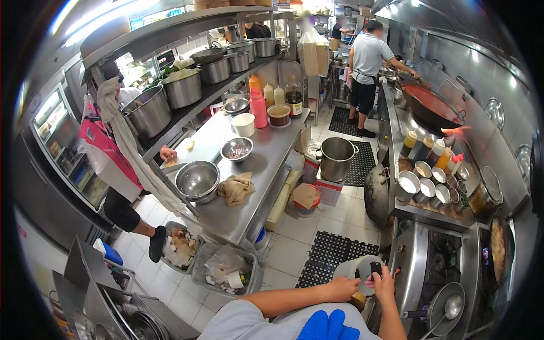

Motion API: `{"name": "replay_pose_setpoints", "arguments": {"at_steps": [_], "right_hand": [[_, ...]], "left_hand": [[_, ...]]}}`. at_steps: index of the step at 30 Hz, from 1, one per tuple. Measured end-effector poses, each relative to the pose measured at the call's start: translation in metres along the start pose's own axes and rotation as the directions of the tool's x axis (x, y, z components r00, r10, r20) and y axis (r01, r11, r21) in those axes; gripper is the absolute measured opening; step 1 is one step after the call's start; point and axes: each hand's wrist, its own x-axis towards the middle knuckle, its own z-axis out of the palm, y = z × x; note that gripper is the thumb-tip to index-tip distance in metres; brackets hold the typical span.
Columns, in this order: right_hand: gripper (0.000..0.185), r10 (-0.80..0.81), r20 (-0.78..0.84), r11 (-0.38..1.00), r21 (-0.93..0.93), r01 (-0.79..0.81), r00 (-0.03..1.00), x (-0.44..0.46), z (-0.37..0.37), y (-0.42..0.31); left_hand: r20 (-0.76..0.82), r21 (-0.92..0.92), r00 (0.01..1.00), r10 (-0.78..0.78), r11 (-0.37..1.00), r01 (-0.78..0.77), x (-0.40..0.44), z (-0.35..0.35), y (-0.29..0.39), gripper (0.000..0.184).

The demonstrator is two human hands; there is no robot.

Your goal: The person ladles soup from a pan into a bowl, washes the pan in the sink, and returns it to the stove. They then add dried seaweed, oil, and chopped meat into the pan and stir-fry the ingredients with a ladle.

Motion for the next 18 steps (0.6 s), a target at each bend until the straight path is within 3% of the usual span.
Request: {"name": "replay_pose_setpoints", "arguments": {"at_steps": [2, 4, 6, 10, 11, 13, 14, 16, 17, 18], "right_hand": [[0.016, 0.102, 0.046, 0.993, 0.058, -0.105, 0.994, -0.004, 0.002, -0.011], [0.018, 0.115, 0.034, 0.992, 0.047, -0.116, 0.993, -0.004, 0.004, -0.012], [0.022, 0.145, 0.017, 0.989, 0.035, -0.145, 0.989, 0.000, 0.005, -0.007], [0.022, 0.152, 0.077, 0.988, -0.033, -0.149, 0.985, -0.002, 0.003, -0.016], [0.022, 0.004, 0.094, 0.979, -0.202, 0.015, 0.996, 0.000, 0.004, -0.019], [0.023, -0.234, 0.128, 0.822, -0.503, 0.266, 0.964, -0.005, -0.004, -0.023], [0.025, -0.188, 0.040, 0.891, -0.415, 0.187, 0.981, -0.011, 0.002, -0.038], [0.030, -0.454, 0.062, 0.727, -0.551, 0.410, 0.889, -0.004, -0.002, -0.023], [0.028, -0.468, 0.073, 0.734, -0.523, 0.434, 0.880, -0.007, -0.005, -0.031], [0.024, -0.445, 0.064, 0.781, -0.460, 0.422, 0.893, -0.003, -0.004, -0.022]], "left_hand": [[0.014, -0.002, 1.000, -0.016, 1.000, 0.016, 0.001, -0.004, 0.002, 0.021], [0.014, -0.019, 0.997, -0.071, 0.997, 0.071, -0.003, -0.004, 0.002, 0.021], [-0.029, 0.003, 1.000, -0.004, 1.000, 0.004, -0.002, 0.000, -0.002, 0.020], [-0.044, 0.010, 0.999, -0.014, 1.000, 0.015, -0.002, -0.001, -0.001, 0.020], [-0.038, -0.004, 0.999, -0.017, 1.000, 0.017, -0.004, -0.004, -0.002, 0.020], [0.062, 0.014, 0.994, -0.089, 0.996, 0.088, -0.003, -0.010, 0.001, 0.020], [0.039, -0.002, 0.994, -0.099, 0.995, 0.099, -0.003, -0.017, 0.003, 0.021], [-0.053, -0.088, 0.993, -0.104, 0.991, 0.099, -0.011, -0.007, -0.002, 0.024], [0.003, -0.134, 0.980, -0.197, 0.972, 0.195, -0.010, -0.014, 0.001, 0.027], [0.043, -0.031, 0.992, -0.117, 0.992, 0.119, -0.008, -0.028, 0.004, 0.028]]}}
